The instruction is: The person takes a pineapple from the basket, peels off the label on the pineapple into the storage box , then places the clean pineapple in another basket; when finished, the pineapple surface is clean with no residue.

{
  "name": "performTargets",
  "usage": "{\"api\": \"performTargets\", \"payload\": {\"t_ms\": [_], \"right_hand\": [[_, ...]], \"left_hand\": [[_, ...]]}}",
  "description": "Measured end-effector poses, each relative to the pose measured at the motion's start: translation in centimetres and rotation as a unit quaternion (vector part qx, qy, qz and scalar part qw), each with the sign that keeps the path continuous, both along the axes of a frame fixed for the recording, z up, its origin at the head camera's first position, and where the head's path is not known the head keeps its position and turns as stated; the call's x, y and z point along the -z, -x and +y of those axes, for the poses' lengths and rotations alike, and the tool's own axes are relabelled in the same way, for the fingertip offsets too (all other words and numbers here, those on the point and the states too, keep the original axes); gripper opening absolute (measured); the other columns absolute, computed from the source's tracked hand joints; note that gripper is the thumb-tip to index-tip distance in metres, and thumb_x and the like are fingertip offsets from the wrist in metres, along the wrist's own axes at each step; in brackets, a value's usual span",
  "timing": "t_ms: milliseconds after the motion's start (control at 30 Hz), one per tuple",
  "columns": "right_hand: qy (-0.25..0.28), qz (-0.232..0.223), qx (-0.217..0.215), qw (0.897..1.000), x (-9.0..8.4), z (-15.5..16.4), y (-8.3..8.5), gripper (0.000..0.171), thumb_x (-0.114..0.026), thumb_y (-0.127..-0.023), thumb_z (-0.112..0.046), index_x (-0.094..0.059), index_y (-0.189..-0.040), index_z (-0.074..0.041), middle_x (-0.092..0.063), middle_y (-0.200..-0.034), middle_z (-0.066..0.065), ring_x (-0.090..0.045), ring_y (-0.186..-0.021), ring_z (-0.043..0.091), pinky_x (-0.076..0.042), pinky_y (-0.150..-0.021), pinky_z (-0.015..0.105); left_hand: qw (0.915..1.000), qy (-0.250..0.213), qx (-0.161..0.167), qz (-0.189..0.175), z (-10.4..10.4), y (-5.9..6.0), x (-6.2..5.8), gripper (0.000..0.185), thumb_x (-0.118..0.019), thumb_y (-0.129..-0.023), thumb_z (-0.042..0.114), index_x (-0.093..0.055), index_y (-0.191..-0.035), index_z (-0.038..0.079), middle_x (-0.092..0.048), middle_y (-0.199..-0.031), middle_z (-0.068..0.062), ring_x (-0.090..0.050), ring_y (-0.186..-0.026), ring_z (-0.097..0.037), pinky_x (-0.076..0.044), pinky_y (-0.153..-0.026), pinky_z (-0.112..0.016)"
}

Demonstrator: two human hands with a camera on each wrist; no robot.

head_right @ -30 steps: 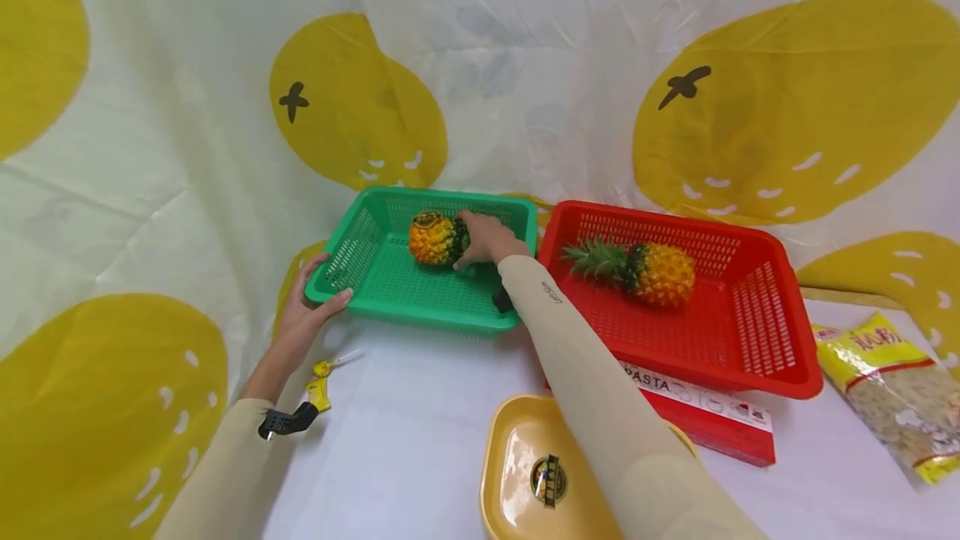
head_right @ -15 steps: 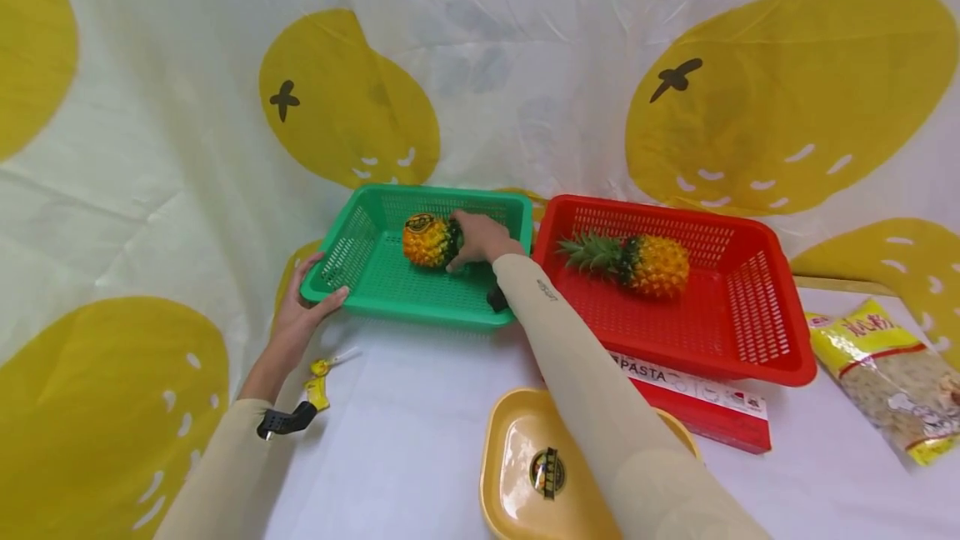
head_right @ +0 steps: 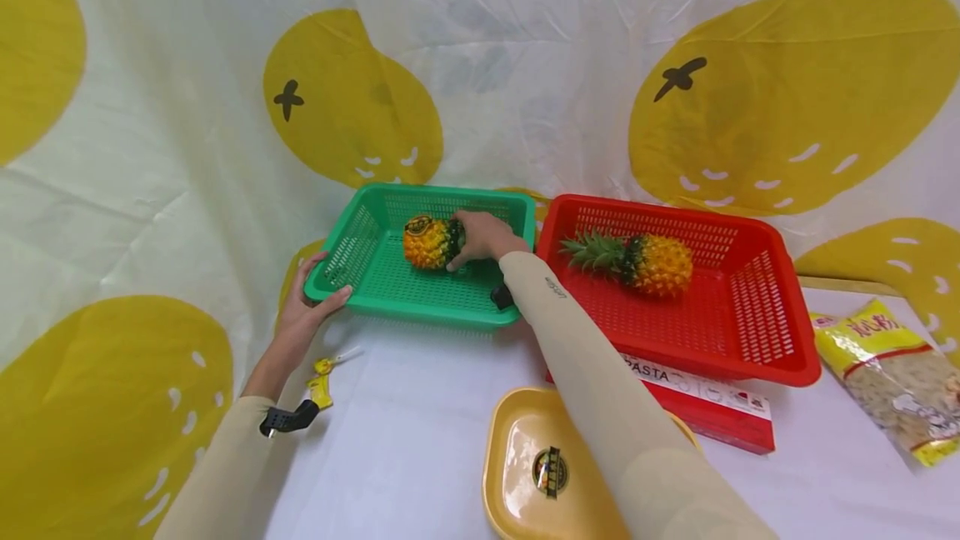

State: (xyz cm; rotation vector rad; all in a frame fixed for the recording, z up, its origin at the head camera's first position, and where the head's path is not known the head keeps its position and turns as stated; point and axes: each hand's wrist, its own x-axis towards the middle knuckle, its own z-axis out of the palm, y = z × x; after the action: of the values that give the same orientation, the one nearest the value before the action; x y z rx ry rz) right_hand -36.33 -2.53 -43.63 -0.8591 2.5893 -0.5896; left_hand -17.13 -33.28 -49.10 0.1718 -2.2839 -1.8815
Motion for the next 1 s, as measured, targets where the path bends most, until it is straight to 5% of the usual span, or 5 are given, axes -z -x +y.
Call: {"api": "performTargets", "payload": {"t_ms": [433, 1000], "right_hand": [[0.077, 0.0, -0.02, 0.997, -0.6, 0.1, 0.0, 0.099, -0.089, -0.087, -0.046, -0.035, -0.163, -0.014, -0.04, -0.163, 0.013, -0.041, -0.145, 0.035, -0.039, -0.114, 0.054], [0.085, 0.019, -0.046, 0.995, -5.2, 1.4, -2.7, 0.099, -0.09, -0.085, -0.047, -0.037, -0.163, -0.018, -0.046, -0.158, 0.01, -0.046, -0.14, 0.031, -0.042, -0.111, 0.052]], "left_hand": [[0.9999, 0.01, -0.001, -0.009, -0.2, -0.2, -0.3, 0.087, -0.081, -0.096, 0.033, -0.028, -0.165, 0.039, -0.026, -0.168, -0.003, -0.035, -0.146, -0.028, -0.034, -0.116, -0.051], [0.9997, 0.016, -0.015, -0.006, -0.1, 0.1, -0.2, 0.091, -0.085, -0.093, 0.034, -0.03, -0.165, 0.038, -0.024, -0.169, -0.001, -0.03, -0.149, -0.027, -0.031, -0.119, -0.051]]}}
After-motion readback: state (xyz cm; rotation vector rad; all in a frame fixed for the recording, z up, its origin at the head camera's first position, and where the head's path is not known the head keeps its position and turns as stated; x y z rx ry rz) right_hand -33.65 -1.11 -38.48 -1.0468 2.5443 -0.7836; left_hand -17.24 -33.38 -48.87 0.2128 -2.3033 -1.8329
